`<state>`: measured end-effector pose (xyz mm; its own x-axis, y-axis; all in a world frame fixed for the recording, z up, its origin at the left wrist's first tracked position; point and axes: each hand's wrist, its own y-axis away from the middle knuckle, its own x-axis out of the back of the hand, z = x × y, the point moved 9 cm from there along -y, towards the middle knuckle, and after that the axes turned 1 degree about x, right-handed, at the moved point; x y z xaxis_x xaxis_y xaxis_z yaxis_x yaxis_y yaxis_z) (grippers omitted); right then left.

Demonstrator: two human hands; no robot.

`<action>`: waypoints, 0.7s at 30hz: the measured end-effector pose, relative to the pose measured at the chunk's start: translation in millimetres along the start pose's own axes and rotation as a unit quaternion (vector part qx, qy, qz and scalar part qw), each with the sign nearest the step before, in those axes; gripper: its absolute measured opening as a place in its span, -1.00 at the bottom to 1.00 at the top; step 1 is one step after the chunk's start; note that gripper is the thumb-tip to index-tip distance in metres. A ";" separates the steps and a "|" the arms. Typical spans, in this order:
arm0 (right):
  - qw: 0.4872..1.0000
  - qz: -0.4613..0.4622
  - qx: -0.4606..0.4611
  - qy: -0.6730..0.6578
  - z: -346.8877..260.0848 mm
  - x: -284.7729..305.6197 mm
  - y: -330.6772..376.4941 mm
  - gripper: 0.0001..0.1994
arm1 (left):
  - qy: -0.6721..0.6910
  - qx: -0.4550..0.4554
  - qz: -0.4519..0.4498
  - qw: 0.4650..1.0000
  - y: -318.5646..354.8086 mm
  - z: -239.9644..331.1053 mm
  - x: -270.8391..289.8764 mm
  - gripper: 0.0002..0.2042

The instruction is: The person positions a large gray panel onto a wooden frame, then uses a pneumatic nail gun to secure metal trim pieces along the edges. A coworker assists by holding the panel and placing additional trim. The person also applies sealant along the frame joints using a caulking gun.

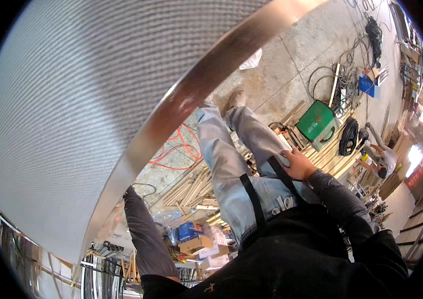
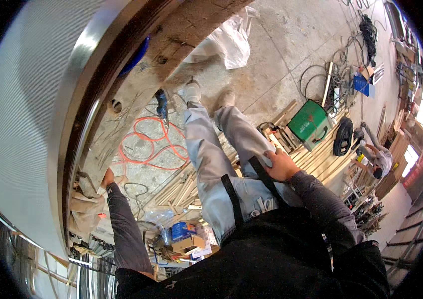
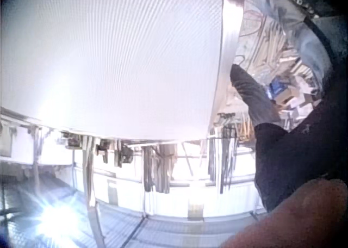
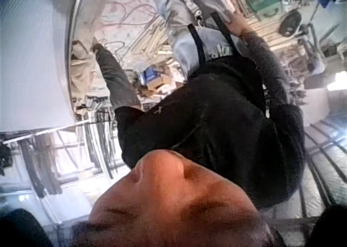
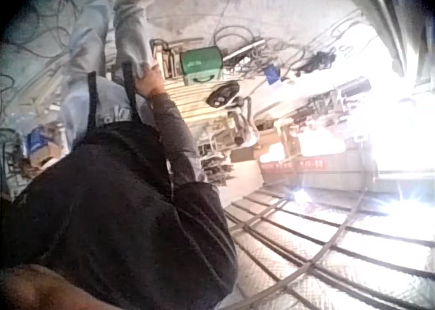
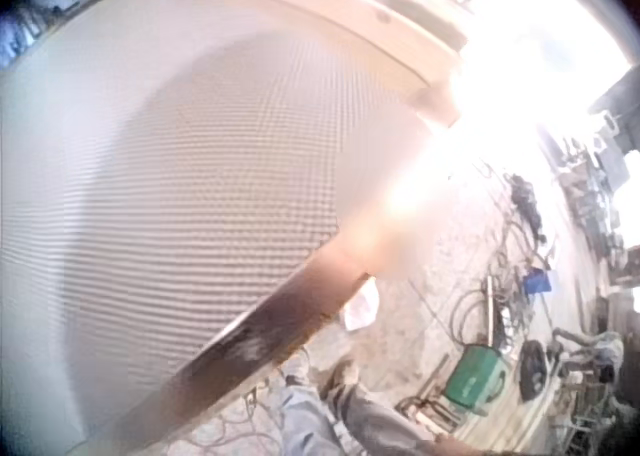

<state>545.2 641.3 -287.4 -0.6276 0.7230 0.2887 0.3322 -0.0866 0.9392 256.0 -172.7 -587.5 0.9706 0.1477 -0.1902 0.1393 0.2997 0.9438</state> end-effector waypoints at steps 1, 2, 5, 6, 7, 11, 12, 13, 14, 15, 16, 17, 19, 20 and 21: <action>1.000 -0.010 -0.001 -0.023 -3.8 -4.6 -2.4 -0.39 | -0.012 0.003 -0.001 1.000 -2.1 -7.6 -6.5 -0.72; 0.993 -0.044 -0.011 -0.108 -0.6 -5.9 -1.3 -0.40 | -0.023 0.005 -0.002 1.000 -2.1 -14.6 -11.3 -0.72; 0.991 -0.075 -0.043 -0.097 -5.8 10.9 7.6 -0.37 | -0.042 0.001 -0.006 0.999 7.9 -11.9 -7.6 -0.73; 0.999 -0.025 -0.001 -0.038 -6.0 15.4 7.2 -0.37 | -0.042 -0.002 -0.006 0.999 8.7 -7.8 -4.9 -0.73; 0.999 0.023 0.043 0.016 -13.1 13.0 6.7 -0.37 | -0.048 -0.005 -0.010 0.999 12.9 -4.4 -9.4 -0.73; 0.986 -0.109 -0.033 -0.125 0.9 11.0 6.9 -0.37 | -0.059 -0.008 -0.016 0.998 21.3 -8.4 -12.5 -0.74; 0.973 -0.137 -0.058 -0.175 -5.8 15.6 9.3 -0.37 | -0.065 -0.012 -0.018 0.998 24.8 -8.1 -13.2 -0.74; 0.987 -0.101 -0.023 -0.119 -7.5 17.7 9.7 -0.38 | -0.069 -0.015 -0.022 0.997 27.7 -9.9 -13.6 -0.74; 0.996 -0.062 0.011 -0.061 -3.0 18.4 9.2 -0.38 | -0.074 -0.015 -0.026 0.997 29.5 -13.6 -16.0 -0.75; 0.999 -0.022 0.044 -0.003 -1.2 16.0 9.1 -0.38 | -0.077 -0.019 -0.032 0.996 34.4 -12.6 -20.2 -0.75; 0.996 0.023 0.074 0.035 -1.8 16.9 7.9 -0.37 | -0.071 -0.021 -0.035 0.997 34.5 -8.7 -13.0 -0.75; 0.999 -0.014 0.036 0.035 -8.0 18.7 8.4 -0.38 | -0.075 -0.024 -0.042 0.996 36.9 -7.4 -18.2 -0.75; 0.998 -0.020 0.064 -0.001 -9.6 13.9 6.7 -0.38 | -0.082 -0.026 -0.053 0.995 46.5 -3.6 -30.7 -0.75; 0.997 -0.045 0.029 -0.048 -1.6 13.3 9.0 -0.39 | -0.094 -0.030 -0.060 0.993 51.1 -4.3 -39.0 -0.75; 0.993 -0.071 -0.007 -0.095 6.1 12.3 12.2 -0.39 | -0.102 -0.034 -0.063 0.992 55.5 -6.9 -41.3 -0.75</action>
<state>545.9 653.3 -273.5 -0.5238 0.8443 0.1133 0.2388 0.0178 0.9709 222.3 -155.6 -529.1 0.9670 -0.0872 -0.2394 0.2546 0.3675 0.8945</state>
